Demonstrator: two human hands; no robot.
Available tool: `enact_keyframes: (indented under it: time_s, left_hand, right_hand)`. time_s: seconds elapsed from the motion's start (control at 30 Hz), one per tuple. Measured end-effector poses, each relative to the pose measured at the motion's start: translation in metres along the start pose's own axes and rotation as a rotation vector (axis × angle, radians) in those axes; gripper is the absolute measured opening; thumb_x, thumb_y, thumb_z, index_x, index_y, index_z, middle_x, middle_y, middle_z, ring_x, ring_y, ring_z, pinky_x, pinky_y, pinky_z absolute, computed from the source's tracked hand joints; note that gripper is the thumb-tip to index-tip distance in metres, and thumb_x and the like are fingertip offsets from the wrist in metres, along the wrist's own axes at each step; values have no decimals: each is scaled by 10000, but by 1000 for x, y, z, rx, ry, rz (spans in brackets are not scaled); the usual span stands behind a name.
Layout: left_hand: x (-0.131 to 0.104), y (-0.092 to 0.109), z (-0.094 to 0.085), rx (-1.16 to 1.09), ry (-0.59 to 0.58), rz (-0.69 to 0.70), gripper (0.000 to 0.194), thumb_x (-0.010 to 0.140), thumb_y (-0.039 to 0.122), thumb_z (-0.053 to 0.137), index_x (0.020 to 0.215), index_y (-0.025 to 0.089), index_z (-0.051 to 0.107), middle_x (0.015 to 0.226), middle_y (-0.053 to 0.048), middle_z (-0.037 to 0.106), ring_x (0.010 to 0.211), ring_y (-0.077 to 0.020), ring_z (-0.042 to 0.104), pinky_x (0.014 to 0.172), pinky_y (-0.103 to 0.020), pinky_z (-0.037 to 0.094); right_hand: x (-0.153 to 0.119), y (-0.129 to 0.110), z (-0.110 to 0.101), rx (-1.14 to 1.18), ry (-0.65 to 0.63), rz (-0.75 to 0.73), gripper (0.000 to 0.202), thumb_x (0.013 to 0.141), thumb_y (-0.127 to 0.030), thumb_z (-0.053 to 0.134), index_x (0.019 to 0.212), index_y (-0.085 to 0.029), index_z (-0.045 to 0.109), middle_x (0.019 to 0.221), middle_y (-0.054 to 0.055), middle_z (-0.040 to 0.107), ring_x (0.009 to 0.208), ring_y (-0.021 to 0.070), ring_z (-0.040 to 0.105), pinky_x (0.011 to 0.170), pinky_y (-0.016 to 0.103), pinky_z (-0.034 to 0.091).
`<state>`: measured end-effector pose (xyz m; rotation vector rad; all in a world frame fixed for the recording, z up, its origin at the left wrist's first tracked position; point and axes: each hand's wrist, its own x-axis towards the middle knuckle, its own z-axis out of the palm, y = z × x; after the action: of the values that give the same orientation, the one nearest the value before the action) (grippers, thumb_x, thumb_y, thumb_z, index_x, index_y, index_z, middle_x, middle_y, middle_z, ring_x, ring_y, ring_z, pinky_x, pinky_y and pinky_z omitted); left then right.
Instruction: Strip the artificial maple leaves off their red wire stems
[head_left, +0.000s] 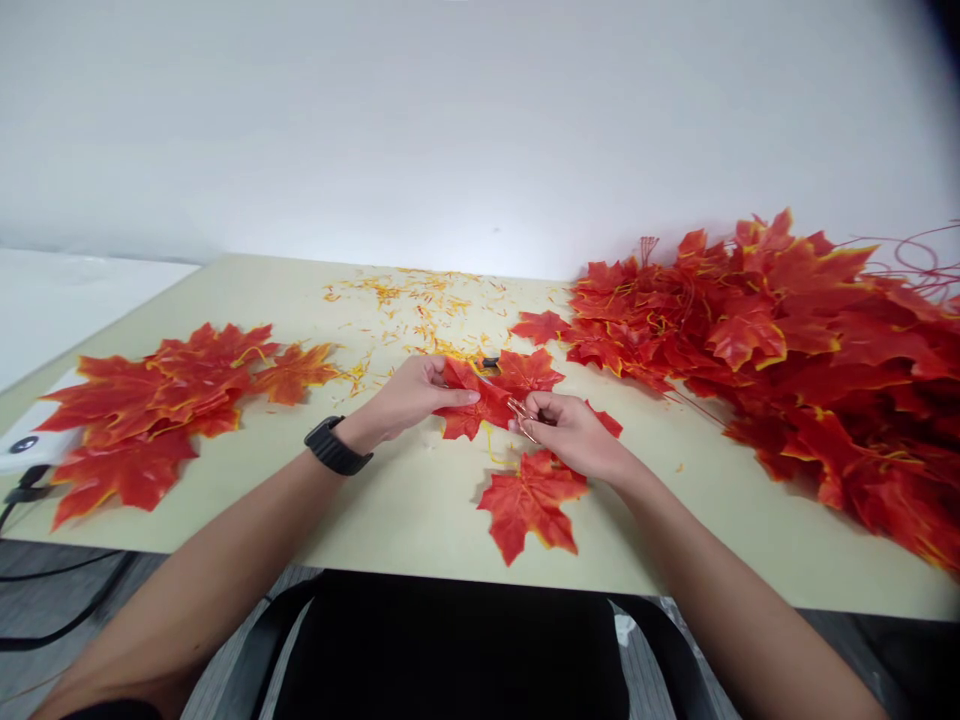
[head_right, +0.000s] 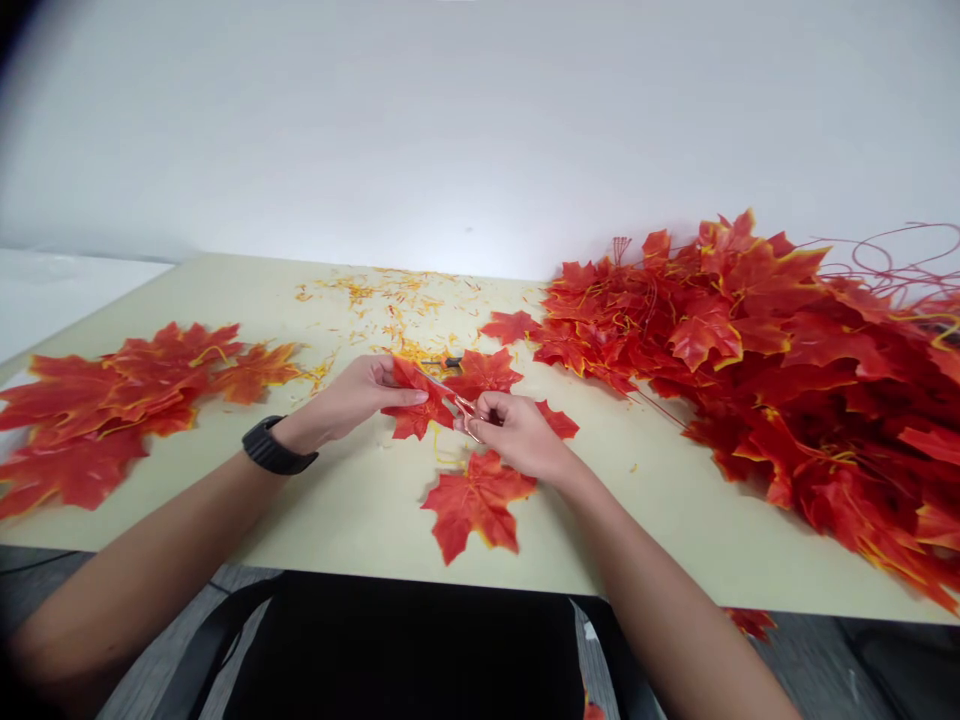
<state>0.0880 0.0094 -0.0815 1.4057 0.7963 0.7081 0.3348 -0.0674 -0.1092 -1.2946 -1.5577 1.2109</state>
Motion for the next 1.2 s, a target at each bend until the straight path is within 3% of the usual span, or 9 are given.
enact_keyframes:
  time_s: [0.27,0.73,1.03,1.2]
  left_hand:
    - [3,-12,5,-43,8,44,340,848,491,829,778,164,770,776,-83,768,619,-146,653,597,-274,514]
    - [5,-21,11,-136,61,39,322,858,448,831,848,148,716,818,-27,727,684,-112,631,666,-253,513]
    - [3,-20,16,-205,74,49,312,851,430,833,856,143,711,861,-32,735,751,-136,652,751,-292,538]
    - [2,-17,18,-226,81,47,304,844,420,842,849,142,719,861,-35,743,755,-138,660,738,-283,528]
  right_hand:
    - [2,3,1,-98,29,-43,343,930,-390,657,723,-232,433,672,-47,415,632,130,347,596,288,271]
    - [5,9,6,-142,69,-69,294,869,-328,653,716,-226,423,709,-35,438,657,132,378,604,283,302]
    - [6,11,10,-131,60,-53,417,929,-456,702,702,-216,449,709,-33,445,664,132,383,613,289,320]
    - [7,11,9,-158,51,-50,385,926,-448,694,716,-212,472,728,-31,450,678,135,394,623,293,328]
